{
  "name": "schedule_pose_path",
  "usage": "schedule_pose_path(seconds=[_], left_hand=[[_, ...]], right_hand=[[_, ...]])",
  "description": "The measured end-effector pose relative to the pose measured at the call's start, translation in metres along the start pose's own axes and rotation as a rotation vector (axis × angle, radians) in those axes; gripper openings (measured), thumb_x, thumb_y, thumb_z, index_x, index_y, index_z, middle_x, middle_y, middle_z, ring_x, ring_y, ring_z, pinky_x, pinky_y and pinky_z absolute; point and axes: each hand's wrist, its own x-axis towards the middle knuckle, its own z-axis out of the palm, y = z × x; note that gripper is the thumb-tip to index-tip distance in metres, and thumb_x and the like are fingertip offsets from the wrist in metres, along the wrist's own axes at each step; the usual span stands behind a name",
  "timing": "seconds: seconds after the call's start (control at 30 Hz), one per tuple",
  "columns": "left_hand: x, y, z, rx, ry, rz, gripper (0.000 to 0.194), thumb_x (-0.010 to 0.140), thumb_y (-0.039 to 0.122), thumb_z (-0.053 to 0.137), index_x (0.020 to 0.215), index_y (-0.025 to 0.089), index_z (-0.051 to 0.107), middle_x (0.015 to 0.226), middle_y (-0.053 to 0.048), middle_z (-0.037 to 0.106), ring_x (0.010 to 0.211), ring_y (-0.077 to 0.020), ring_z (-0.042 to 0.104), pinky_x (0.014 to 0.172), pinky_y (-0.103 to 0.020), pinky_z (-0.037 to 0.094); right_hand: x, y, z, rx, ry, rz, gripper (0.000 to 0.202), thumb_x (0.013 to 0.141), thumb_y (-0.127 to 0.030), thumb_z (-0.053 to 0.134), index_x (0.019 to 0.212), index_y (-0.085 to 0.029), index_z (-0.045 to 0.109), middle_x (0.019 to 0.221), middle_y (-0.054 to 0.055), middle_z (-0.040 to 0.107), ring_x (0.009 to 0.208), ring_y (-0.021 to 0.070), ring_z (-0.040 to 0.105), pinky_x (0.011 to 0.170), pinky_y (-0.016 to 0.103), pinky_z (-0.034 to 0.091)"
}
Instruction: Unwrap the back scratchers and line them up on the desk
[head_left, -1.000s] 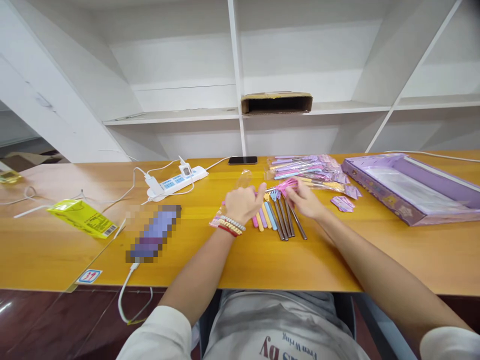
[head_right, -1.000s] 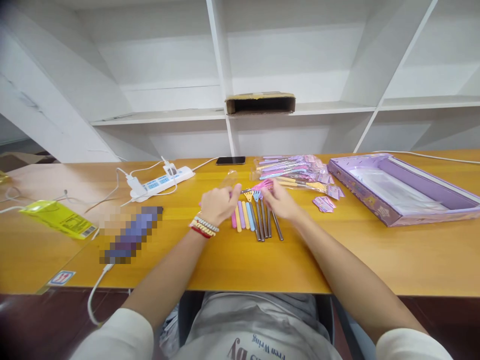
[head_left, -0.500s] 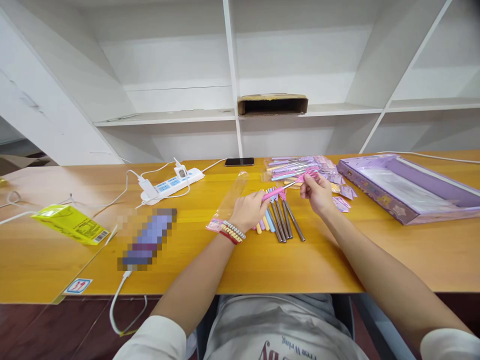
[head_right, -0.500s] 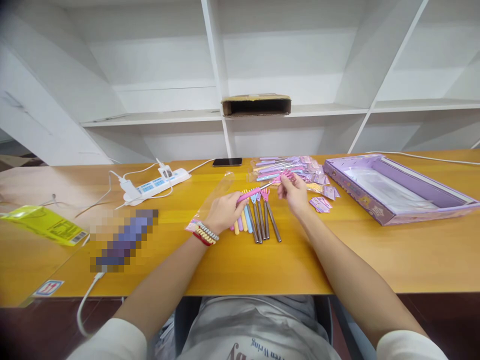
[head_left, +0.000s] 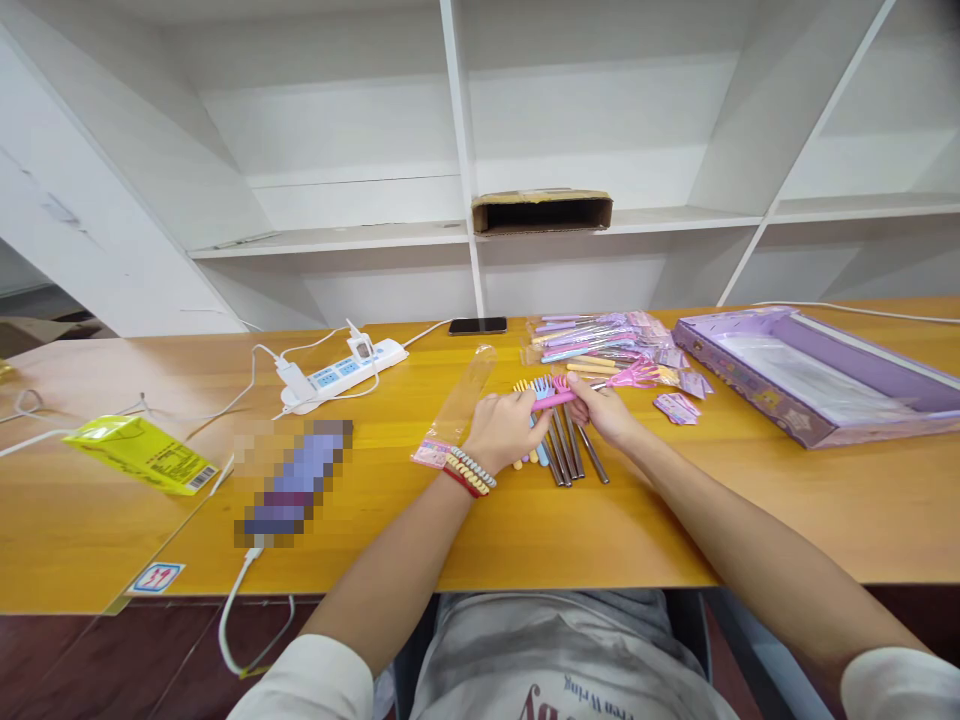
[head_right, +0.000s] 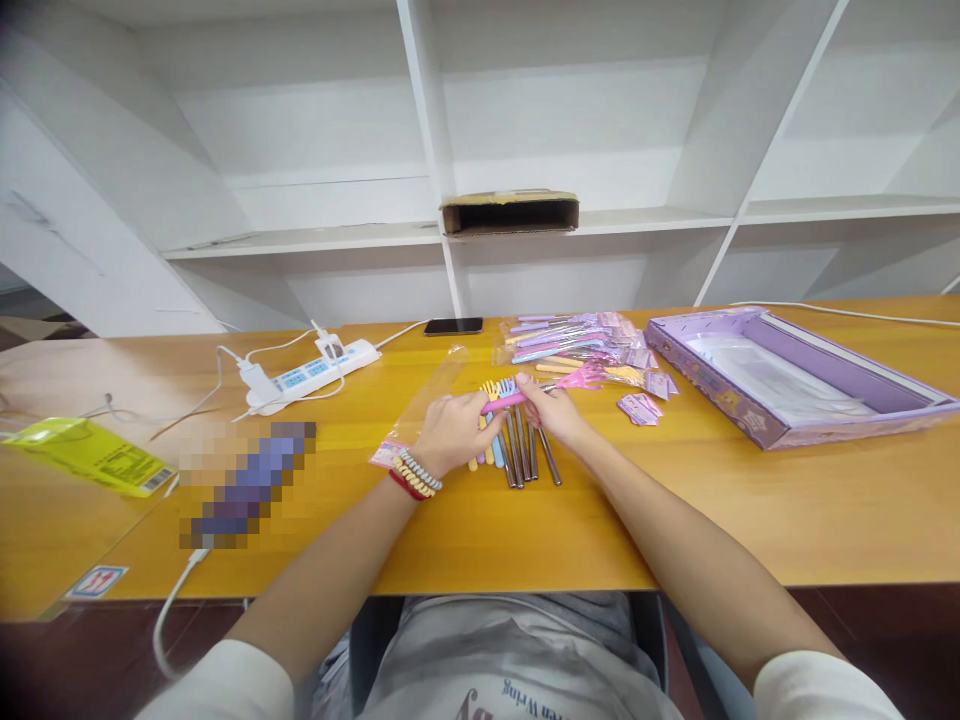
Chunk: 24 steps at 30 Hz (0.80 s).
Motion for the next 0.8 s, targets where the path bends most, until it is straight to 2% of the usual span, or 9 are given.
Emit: schedule_pose_path(seconds=[0.1, 0.2, 0.27, 0.33, 0.43, 0.5, 0.6, 0.67, 0.8], left_hand=[[0.001, 0.003, 0.003, 0.041, 0.045, -0.007, 0.029, 0.085, 0.038, 0.042, 0.085, 0.016, 0.06, 0.078, -0.007, 0.067, 0.072, -0.0207, 0.063, 0.066, -0.031, 0.039], [0.002, 0.003, 0.002, 0.047, 0.045, -0.023, 0.029, 0.083, 0.038, 0.042, 0.079, 0.017, 0.062, 0.071, -0.006, 0.066, 0.066, -0.0198, 0.062, 0.06, -0.03, 0.037], [0.004, -0.002, 0.0, 0.03, 0.009, -0.019, 0.031, 0.082, 0.04, 0.043, 0.07, 0.019, 0.063, 0.062, -0.004, 0.065, 0.06, -0.0188, 0.06, 0.054, -0.028, 0.033], [0.006, -0.011, -0.004, 0.003, -0.007, 0.028, 0.034, 0.081, 0.04, 0.044, 0.061, 0.019, 0.061, 0.057, -0.004, 0.063, 0.055, -0.0174, 0.058, 0.051, -0.028, 0.03], [0.008, -0.028, -0.007, -0.062, 0.028, 0.191, 0.035, 0.079, 0.037, 0.045, 0.052, 0.018, 0.057, 0.052, -0.002, 0.061, 0.051, -0.0141, 0.055, 0.051, -0.027, 0.03], [0.009, -0.037, -0.007, -0.109, 0.039, 0.297, 0.034, 0.078, 0.033, 0.047, 0.049, 0.018, 0.055, 0.05, -0.002, 0.059, 0.048, -0.012, 0.052, 0.053, -0.026, 0.031], [0.01, -0.045, -0.004, -0.146, 0.015, 0.347, 0.036, 0.078, 0.031, 0.046, 0.046, 0.017, 0.053, 0.048, -0.001, 0.058, 0.047, -0.0108, 0.05, 0.053, -0.025, 0.031], [0.01, -0.045, -0.003, -0.158, -0.028, 0.323, 0.036, 0.079, 0.032, 0.046, 0.047, 0.017, 0.053, 0.048, -0.001, 0.058, 0.048, -0.011, 0.051, 0.052, -0.025, 0.03], [0.005, -0.034, -0.006, -0.16, -0.101, 0.22, 0.03, 0.08, 0.034, 0.048, 0.056, 0.018, 0.058, 0.056, -0.001, 0.061, 0.054, -0.0123, 0.054, 0.053, -0.024, 0.032]], right_hand=[[0.0, -0.002, 0.006, 0.075, -0.021, 0.044, 0.057, 0.073, -0.057, 0.059, 0.045, -0.02, 0.025, 0.038, -0.008, 0.021, 0.035, 0.0054, 0.02, 0.037, 0.024, 0.017], [-0.006, -0.007, 0.011, -0.022, 0.011, -0.01, 0.056, 0.077, -0.057, 0.053, 0.046, -0.021, 0.023, 0.04, -0.008, 0.018, 0.036, 0.0054, 0.018, 0.038, 0.024, 0.015], [-0.014, -0.011, 0.014, -0.233, 0.039, -0.165, 0.052, 0.081, -0.051, 0.049, 0.047, -0.02, 0.027, 0.042, -0.006, 0.023, 0.039, 0.0061, 0.022, 0.04, 0.024, 0.018], [-0.023, -0.013, 0.018, -0.488, 0.046, -0.407, 0.047, 0.085, -0.042, 0.047, 0.047, -0.019, 0.032, 0.045, -0.004, 0.028, 0.042, 0.0068, 0.026, 0.044, 0.025, 0.022], [-0.032, -0.016, 0.026, -0.748, 0.029, -0.747, 0.044, 0.086, -0.03, 0.044, 0.046, -0.019, 0.03, 0.044, -0.004, 0.026, 0.042, 0.0074, 0.023, 0.046, 0.026, 0.022], [-0.034, -0.018, 0.03, -0.831, 0.009, -0.858, 0.042, 0.085, -0.026, 0.044, 0.048, -0.019, 0.026, 0.044, -0.005, 0.022, 0.042, 0.0079, 0.019, 0.046, 0.027, 0.021], [-0.034, -0.022, 0.032, -0.883, -0.065, -0.836, 0.041, 0.083, -0.027, 0.047, 0.049, -0.02, 0.024, 0.045, -0.005, 0.022, 0.043, 0.0082, 0.017, 0.045, 0.026, 0.022], [-0.034, -0.024, 0.032, -0.835, -0.093, -0.738, 0.043, 0.082, -0.033, 0.049, 0.048, -0.02, 0.025, 0.045, -0.005, 0.023, 0.042, 0.0078, 0.019, 0.045, 0.026, 0.023], [-0.035, -0.024, 0.028, -0.699, -0.033, -0.574, 0.049, 0.084, -0.04, 0.048, 0.046, -0.019, 0.026, 0.045, -0.005, 0.023, 0.043, 0.0073, 0.021, 0.046, 0.025, 0.024]])
